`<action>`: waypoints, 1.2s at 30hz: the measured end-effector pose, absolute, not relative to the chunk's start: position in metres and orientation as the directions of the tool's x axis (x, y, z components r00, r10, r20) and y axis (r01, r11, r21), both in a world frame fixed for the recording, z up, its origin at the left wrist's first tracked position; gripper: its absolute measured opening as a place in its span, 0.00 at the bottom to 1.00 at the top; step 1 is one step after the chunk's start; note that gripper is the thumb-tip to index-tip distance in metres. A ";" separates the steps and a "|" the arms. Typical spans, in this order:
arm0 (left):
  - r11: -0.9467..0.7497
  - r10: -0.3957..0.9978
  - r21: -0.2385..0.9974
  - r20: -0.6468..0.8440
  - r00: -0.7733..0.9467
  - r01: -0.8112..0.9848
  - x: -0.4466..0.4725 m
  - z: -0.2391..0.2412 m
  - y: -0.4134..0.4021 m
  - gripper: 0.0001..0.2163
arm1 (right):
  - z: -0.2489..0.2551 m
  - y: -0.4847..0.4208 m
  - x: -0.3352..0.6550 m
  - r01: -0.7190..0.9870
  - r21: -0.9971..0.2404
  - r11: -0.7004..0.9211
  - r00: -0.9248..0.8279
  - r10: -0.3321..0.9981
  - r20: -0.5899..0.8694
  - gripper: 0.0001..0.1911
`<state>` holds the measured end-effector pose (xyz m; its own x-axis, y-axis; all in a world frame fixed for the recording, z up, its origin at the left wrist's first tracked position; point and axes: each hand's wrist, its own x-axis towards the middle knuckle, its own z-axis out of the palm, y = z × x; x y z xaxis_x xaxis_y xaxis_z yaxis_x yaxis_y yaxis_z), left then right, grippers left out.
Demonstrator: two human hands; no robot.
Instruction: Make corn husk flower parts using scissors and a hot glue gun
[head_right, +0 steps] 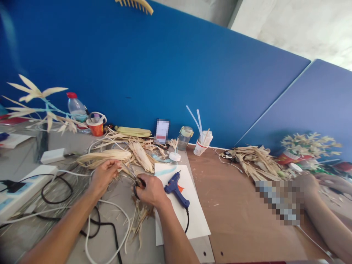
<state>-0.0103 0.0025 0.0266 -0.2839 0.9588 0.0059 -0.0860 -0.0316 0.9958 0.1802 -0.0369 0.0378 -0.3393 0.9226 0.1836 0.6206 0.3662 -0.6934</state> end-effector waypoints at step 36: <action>-0.161 0.944 0.985 0.173 -0.282 0.063 -0.013 0.032 0.000 0.17 | 0.027 -0.032 0.184 0.392 -0.896 0.208 -0.417 0.908 0.029 0.16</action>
